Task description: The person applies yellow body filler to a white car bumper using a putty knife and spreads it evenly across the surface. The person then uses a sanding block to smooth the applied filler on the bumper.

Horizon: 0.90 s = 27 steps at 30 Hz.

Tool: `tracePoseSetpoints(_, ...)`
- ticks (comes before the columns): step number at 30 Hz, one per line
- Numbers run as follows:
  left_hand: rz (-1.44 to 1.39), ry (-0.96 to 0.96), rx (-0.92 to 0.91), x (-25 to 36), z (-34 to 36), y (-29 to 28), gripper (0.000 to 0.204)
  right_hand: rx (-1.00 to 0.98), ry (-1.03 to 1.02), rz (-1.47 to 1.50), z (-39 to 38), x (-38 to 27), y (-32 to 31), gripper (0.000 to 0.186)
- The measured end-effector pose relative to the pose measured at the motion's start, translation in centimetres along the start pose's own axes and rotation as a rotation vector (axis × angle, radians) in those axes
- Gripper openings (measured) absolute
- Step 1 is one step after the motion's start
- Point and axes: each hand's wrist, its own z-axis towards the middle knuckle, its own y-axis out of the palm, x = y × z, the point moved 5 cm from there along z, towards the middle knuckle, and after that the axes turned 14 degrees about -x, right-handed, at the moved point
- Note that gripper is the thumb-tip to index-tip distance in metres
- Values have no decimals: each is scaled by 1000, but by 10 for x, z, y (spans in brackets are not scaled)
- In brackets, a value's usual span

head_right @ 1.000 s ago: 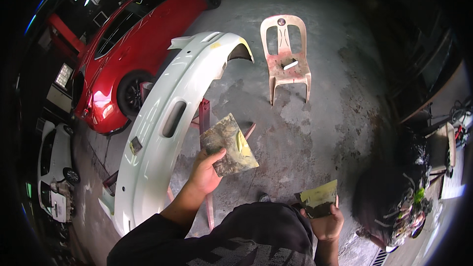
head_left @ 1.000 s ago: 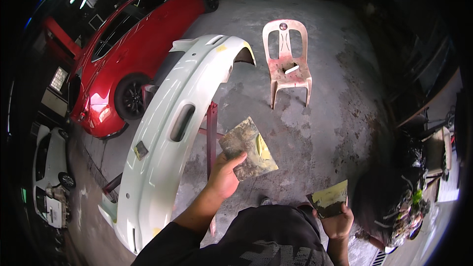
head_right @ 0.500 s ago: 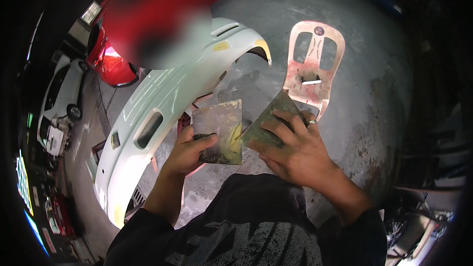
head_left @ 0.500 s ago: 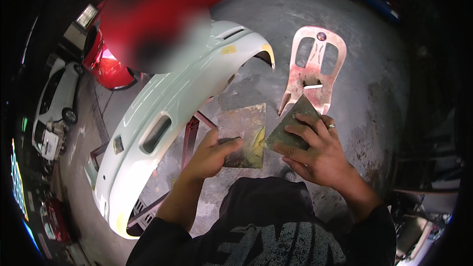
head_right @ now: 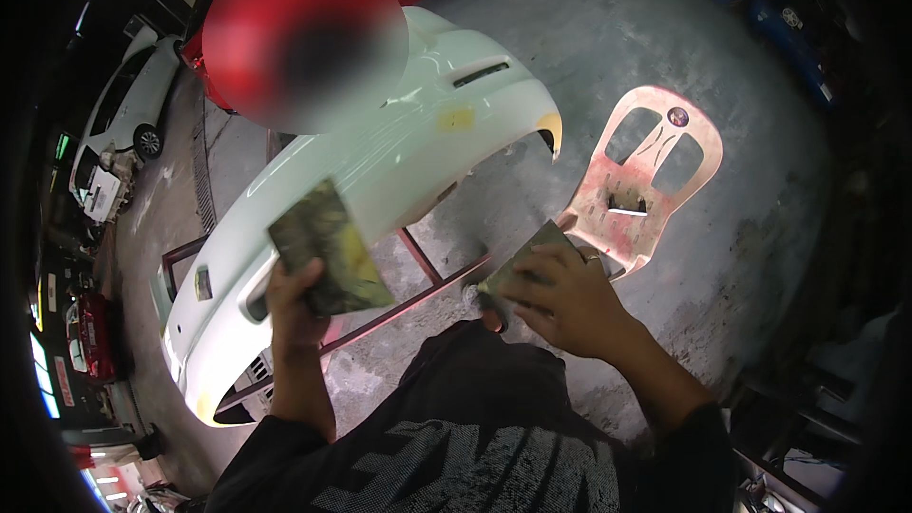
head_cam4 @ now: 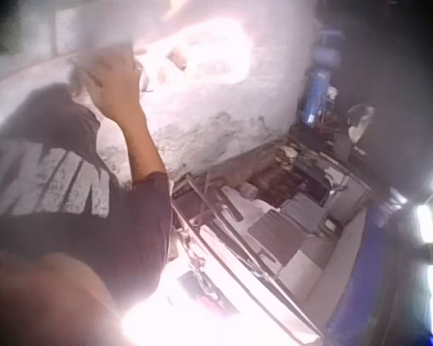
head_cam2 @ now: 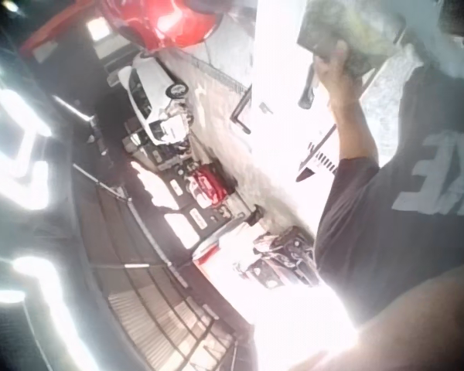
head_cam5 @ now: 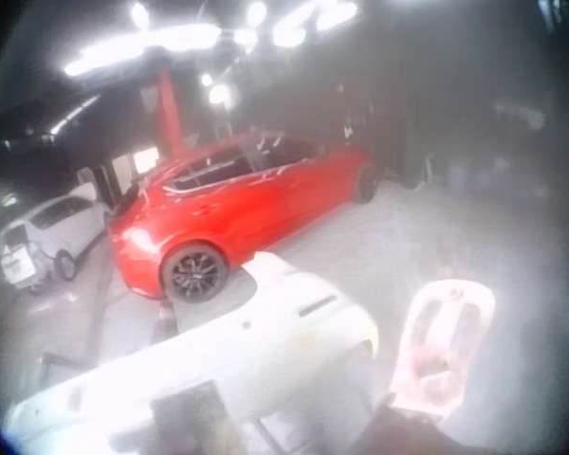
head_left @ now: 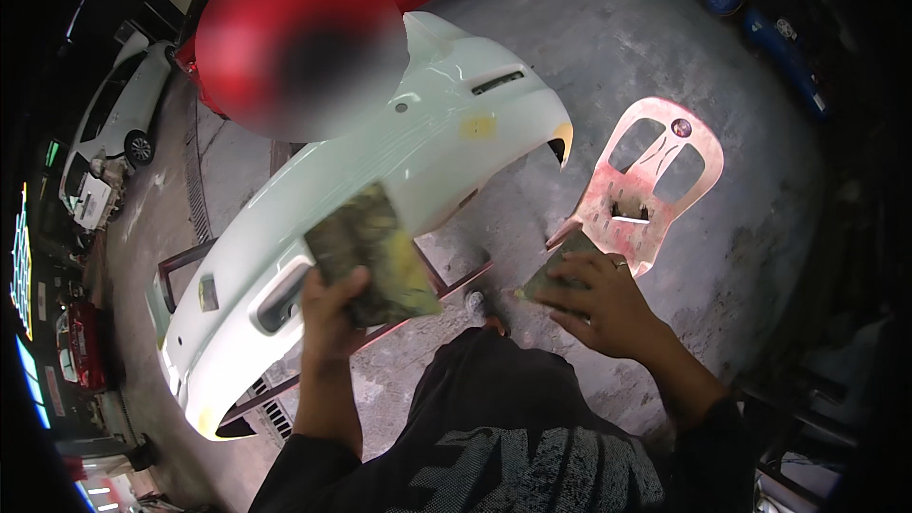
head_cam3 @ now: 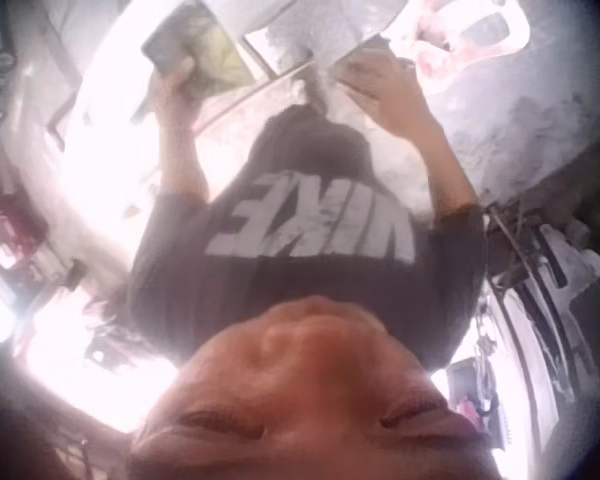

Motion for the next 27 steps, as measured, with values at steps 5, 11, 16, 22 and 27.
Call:
tracePoseSetpoints(5, -8, 184, 236, 34, 76, -97, 43, 237, 250, 169, 96, 84, 8, 37)
tracePoseSetpoints(11, 362, 104, 294, 13, 133, -198, 29, 235, 203, -137, 207, 130, 24, 38)
tracePoseSetpoints(16, 385, 24, 403, 6, 144, -208, 22, 162, 107, -205, 244, 168, 31, 36)
tracePoseSetpoints(22, 468, 47, 415, 10, 141, -208, 16, 68, 113, -156, 270, 184, 34, 49)
tracePoseSetpoints(27, 419, 70, 385, 7, 138, -215, 14, 76, 158, -52, 269, 189, 52, 59)
